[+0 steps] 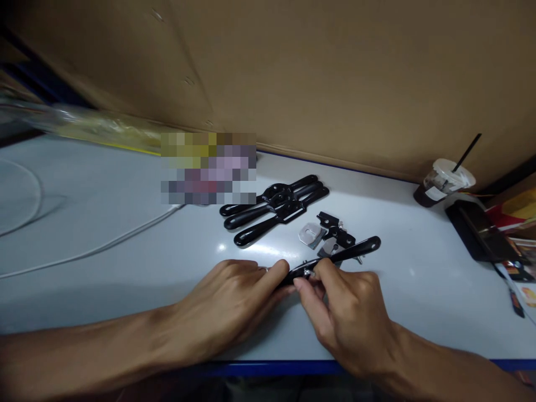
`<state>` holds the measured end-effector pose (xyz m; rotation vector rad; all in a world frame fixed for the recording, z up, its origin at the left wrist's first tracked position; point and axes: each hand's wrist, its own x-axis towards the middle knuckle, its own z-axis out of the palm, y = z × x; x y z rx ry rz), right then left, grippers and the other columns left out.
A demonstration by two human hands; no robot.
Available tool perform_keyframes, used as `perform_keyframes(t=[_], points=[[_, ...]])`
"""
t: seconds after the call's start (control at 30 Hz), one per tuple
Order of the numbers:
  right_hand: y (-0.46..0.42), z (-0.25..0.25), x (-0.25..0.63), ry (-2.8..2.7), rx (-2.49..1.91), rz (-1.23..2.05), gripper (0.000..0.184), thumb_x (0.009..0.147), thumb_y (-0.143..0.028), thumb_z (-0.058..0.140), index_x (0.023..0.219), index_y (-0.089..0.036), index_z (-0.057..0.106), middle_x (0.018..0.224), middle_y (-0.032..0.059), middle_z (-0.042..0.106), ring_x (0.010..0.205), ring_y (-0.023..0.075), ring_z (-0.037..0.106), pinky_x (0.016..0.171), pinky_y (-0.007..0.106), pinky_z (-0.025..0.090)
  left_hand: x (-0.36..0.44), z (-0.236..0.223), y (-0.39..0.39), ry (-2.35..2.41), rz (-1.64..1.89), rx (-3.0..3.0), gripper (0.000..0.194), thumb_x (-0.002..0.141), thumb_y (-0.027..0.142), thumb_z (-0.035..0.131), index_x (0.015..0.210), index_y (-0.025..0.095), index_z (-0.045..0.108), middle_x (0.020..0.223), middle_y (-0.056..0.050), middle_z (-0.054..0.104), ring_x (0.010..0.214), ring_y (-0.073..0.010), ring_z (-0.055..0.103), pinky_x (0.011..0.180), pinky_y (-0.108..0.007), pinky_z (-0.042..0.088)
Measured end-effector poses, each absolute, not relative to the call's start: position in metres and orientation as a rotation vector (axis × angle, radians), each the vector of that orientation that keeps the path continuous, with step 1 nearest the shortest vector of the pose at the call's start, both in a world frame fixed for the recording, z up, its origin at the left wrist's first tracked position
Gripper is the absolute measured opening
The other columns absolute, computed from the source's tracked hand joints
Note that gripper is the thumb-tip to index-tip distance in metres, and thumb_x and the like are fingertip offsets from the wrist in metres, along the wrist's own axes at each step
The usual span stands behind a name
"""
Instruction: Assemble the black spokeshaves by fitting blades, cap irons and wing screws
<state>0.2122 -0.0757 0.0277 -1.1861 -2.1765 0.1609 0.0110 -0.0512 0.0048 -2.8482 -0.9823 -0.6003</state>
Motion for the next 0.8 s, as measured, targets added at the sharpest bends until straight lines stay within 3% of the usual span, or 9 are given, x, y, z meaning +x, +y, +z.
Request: perform_keyframes(t=[0.3,0.8], points=[[-0.066,0.02,0.208,-2.139,-1.182,0.268,0.03,0.094,-0.017,0.055,0.068,-0.022,0.04,0.052,-0.0085,0.05,0.04,0.0043,0.04,0.042,0.019,0.031,0.014,0.006,-0.051,-1.164,-0.143,-2.961,0.007,0.1,0.018,0.045,0.093,0.02,0.045,0.058,0.002,0.064,0.044,-0.0159,0.06,0.047,-0.03,0.013],[-0.062,0.018,0.208,-2.137,-1.13,0.218,0.03,0.092,-0.015,0.054,0.067,-0.022,0.039,0.054,-0.0088,0.043,0.043,0.005,0.035,0.044,0.021,0.031,0.015,0.001,-0.052,-1.179,-0.297,-2.972,0.006,0.096,0.014,0.041,0.097,0.019,0.044,0.053,0.0,0.063,0.039,-0.0184,0.058,0.046,-0.031,0.012]])
